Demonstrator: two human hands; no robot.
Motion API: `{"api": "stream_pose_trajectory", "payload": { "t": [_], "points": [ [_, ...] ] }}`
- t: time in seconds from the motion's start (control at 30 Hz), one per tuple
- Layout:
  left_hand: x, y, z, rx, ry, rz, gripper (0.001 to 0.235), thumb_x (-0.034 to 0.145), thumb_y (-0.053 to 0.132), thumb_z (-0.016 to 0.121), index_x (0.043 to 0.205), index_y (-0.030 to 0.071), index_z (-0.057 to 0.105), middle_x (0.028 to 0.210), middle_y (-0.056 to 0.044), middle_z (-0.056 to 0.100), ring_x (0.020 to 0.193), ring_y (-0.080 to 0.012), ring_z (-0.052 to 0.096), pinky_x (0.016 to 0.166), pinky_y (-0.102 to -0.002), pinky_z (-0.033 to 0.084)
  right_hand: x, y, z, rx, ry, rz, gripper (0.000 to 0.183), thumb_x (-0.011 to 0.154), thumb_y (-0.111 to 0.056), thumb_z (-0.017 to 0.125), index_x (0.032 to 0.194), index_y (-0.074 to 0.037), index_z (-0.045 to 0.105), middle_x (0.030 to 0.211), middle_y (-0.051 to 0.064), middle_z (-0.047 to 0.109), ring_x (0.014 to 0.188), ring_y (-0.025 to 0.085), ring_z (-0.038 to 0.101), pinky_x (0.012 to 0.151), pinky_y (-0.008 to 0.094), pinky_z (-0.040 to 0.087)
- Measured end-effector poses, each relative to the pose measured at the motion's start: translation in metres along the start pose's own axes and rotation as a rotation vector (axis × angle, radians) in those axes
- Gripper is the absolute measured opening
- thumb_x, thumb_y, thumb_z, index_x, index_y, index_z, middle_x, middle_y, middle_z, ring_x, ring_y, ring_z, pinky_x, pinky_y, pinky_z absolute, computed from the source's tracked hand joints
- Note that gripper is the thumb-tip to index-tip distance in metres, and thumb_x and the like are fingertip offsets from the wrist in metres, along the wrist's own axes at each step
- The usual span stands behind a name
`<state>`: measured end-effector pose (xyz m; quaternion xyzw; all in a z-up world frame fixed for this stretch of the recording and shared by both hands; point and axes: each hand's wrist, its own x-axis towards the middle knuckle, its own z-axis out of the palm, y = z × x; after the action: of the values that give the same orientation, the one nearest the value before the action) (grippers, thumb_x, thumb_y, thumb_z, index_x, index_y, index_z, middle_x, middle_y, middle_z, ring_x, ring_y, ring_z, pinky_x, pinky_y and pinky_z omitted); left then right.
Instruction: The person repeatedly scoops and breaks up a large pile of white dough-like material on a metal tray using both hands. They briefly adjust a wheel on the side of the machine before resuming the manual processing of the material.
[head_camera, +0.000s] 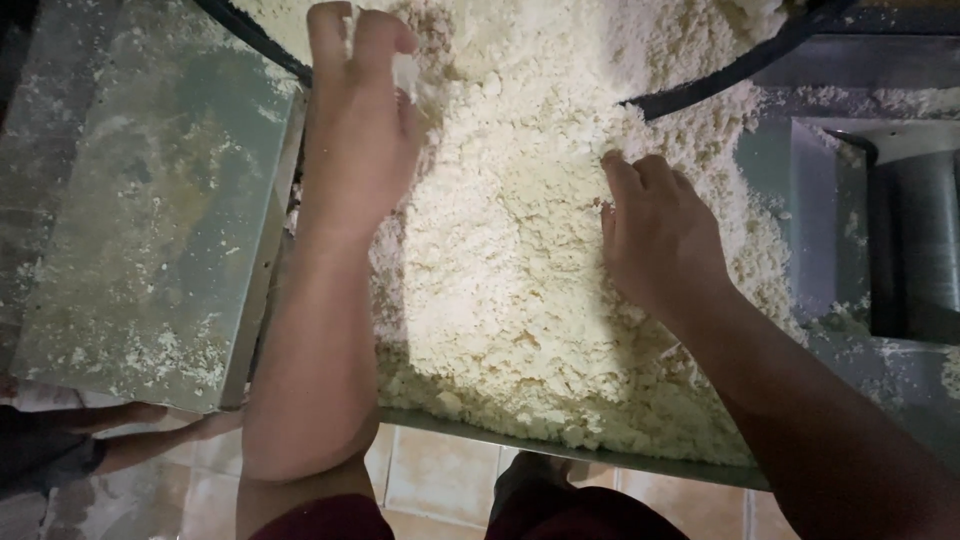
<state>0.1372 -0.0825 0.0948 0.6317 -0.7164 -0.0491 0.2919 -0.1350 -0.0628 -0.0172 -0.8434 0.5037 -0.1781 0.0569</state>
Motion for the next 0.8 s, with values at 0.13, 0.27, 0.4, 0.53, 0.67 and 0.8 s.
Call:
{"api": "stream_pose_trajectory", "payload": {
  "t": [0.13,0.27,0.4,0.53,0.67,0.8],
  "points": [
    [-0.001,-0.015,-0.002,0.035,0.059,0.001,0.054,0.082,-0.024,0.06,0.126,0.006,0.052,0.124,-0.021,0.053,0.091,-0.0362,0.068,0.053,-0.039,0.055,-0.001,0.002,0.004,-0.019,0.067,-0.032,0.051,0.097,-0.003,0.071,0.146,0.004,0.058,0.114,0.024,0.065,0.084,0.037,0.065,0.057,0.045,0.056],
    [-0.003,-0.023,0.001,0.014,0.078,0.119,0.053,0.086,-0.016,0.073,0.133,-0.002,0.052,0.112,-0.021,0.062,0.092,-0.0311,0.064,0.067,-0.037,0.053,0.002,-0.002,-0.001,0.02,-0.03,0.032,0.054,0.1,-0.008,0.068,0.151,0.003,0.053,0.121,0.027,0.063,0.092,0.043,0.064,0.062,0.052,0.057],
    [0.004,0.002,-0.009,0.116,-0.267,-0.195,0.074,0.098,0.023,0.073,0.161,0.013,0.036,0.166,-0.019,0.008,0.152,-0.0396,0.002,0.121,-0.063,0.01,0.004,-0.006,-0.006,-0.003,-0.094,0.077,0.053,0.101,-0.011,0.065,0.151,0.002,0.052,0.119,0.026,0.065,0.09,0.037,0.065,0.063,0.047,0.058],
    [0.008,0.005,-0.003,0.048,-0.526,-0.269,0.088,0.101,0.058,0.057,0.166,0.024,0.008,0.17,-0.009,-0.012,0.155,-0.0317,-0.01,0.122,-0.064,0.002,0.005,-0.007,-0.009,0.007,-0.085,0.075,0.055,0.1,-0.01,0.066,0.151,0.004,0.052,0.122,0.029,0.065,0.094,0.041,0.066,0.065,0.048,0.059],
    [0.008,-0.007,0.01,0.052,-0.477,-0.214,0.079,0.094,0.045,0.071,0.158,0.014,0.035,0.162,-0.021,0.018,0.148,-0.0387,0.019,0.116,-0.059,0.027,0.002,-0.006,-0.007,0.071,-0.103,0.09,0.053,0.102,-0.012,0.062,0.152,0.003,0.05,0.124,0.029,0.062,0.098,0.045,0.062,0.067,0.055,0.055],
    [0.009,-0.005,0.006,0.048,-0.407,-0.246,0.063,0.091,0.006,0.068,0.151,0.012,0.049,0.15,-0.022,0.041,0.137,-0.0351,0.043,0.117,-0.052,0.031,0.003,-0.006,-0.006,0.048,-0.039,0.043,0.05,0.1,-0.008,0.065,0.147,0.005,0.054,0.114,0.029,0.066,0.086,0.042,0.064,0.058,0.049,0.055]
  ]
}}
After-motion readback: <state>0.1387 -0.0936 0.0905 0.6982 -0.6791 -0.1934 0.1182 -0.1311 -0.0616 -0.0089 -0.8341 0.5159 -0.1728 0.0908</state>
